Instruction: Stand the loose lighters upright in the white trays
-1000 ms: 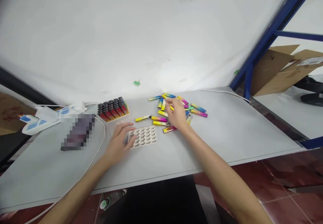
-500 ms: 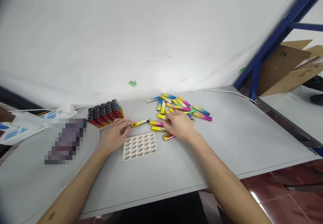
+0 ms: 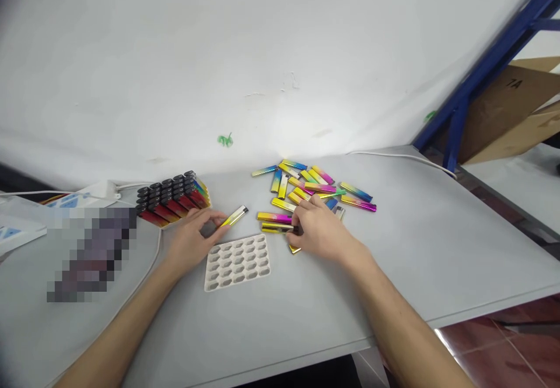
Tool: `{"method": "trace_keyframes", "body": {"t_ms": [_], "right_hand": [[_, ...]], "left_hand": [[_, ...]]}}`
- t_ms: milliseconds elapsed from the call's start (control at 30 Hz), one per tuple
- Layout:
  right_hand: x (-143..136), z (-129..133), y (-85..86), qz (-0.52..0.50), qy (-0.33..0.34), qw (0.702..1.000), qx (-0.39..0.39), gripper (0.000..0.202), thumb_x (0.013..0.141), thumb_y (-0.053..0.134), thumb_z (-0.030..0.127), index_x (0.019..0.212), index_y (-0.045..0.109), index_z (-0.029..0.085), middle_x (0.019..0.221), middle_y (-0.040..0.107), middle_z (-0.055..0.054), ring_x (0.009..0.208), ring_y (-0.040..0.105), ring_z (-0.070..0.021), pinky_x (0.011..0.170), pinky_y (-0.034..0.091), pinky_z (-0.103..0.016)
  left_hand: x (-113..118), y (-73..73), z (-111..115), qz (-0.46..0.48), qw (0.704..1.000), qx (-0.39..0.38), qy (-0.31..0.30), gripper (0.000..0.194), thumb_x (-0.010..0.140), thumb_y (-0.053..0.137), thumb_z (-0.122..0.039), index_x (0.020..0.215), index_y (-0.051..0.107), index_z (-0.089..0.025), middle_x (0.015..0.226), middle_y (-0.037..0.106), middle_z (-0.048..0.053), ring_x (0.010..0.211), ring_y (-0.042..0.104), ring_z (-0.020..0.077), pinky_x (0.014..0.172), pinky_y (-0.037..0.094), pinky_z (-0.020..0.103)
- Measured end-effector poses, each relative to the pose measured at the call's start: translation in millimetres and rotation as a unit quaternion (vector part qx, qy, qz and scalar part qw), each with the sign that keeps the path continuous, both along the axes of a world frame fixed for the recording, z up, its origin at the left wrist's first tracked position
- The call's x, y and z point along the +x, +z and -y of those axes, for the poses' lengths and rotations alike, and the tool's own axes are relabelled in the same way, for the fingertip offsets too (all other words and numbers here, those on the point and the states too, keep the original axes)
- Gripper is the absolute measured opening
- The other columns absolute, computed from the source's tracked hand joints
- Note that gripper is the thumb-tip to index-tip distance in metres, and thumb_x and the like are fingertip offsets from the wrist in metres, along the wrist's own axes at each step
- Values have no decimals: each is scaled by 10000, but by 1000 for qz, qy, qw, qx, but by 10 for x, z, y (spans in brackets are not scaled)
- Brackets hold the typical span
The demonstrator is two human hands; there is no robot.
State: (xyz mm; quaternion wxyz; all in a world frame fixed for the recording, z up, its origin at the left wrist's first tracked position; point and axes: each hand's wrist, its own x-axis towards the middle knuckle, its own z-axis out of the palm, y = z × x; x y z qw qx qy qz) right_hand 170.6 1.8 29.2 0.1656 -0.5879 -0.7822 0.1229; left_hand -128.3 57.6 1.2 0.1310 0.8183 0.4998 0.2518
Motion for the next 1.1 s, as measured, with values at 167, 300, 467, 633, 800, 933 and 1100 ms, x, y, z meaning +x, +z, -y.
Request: {"method": "trace_keyframes", "body": {"t_ms": [167, 300, 467, 633, 800, 933, 1100], "right_hand": [[13, 22, 81, -44, 16, 999, -18, 94, 741, 684, 231, 791, 605, 243, 791, 635, -44, 881, 572, -259, 676, 487, -361], [30, 38, 196, -150, -12, 988, -25, 79, 783, 667, 266, 855, 636, 265, 854, 657, -32, 834, 598, -229, 671, 499, -352], [-13, 26, 199, -373, -47, 924, -65, 174, 885, 636, 430, 934, 622, 263, 936, 672, -38, 838, 632, -206, 761, 528, -368], [-152, -8, 70, -572, -51, 808, -135, 257, 929, 586, 484, 1080, 559, 278, 947, 682, -35, 827, 676, -198, 750, 561, -381], [-258, -41, 36, -588, -124, 792, -104, 348, 918, 563, 539, 1188, 560, 320, 812, 568, 29, 520, 550, -118, 424, 439, -252], [-265, -54, 45, -571, -141, 805, -81, 236, 930, 559, 473, 1049, 607, 274, 636, 458, 66, 422, 320, -72, 385, 254, -218], [-248, -65, 12, -534, -118, 833, -84, 278, 918, 585, 466, 803, 556, 215, 608, 490, 43, 478, 418, -89, 428, 301, -228]], "left_hand": [[-5, -10, -4, -7, 1000, -5, -16, 213, 881, 633, -424, 996, 702, -259, 755, 632, -2, 815, 567, 215, 825, 443, 375], [-12, 6, 11, 7, 1000, -26, -6, 245, 900, 595, -465, 998, 710, -272, 723, 632, -10, 821, 598, 208, 796, 469, 343], [-39, 42, 22, 46, 999, -24, 8, 355, 1008, 372, -405, 1024, 694, -258, 716, 637, -10, 820, 628, 187, 777, 486, 313], [-59, 71, 57, 63, 998, 14, 17, 273, 990, 439, -362, 953, 682, -242, 804, 657, -1, 764, 614, 164, 720, 478, 289], [-6, 187, 199, 23, 988, 102, -110, 233, 905, 607, -459, 872, 659, -235, 667, 628, -5, 734, 568, 193, 762, 451, 352], [133, 238, 417, -32, 966, 88, -243, 441, 794, 680, -632, 943, 651, -219, 848, 675, 49, 848, 573, 233, 784, 437, 396], [324, 145, 591, -48, 957, 42, -285, 338, 823, 706, -522, 980, 652, -228, 943, 647, 47, 908, 543, 227, 864, 435, 398]]}}
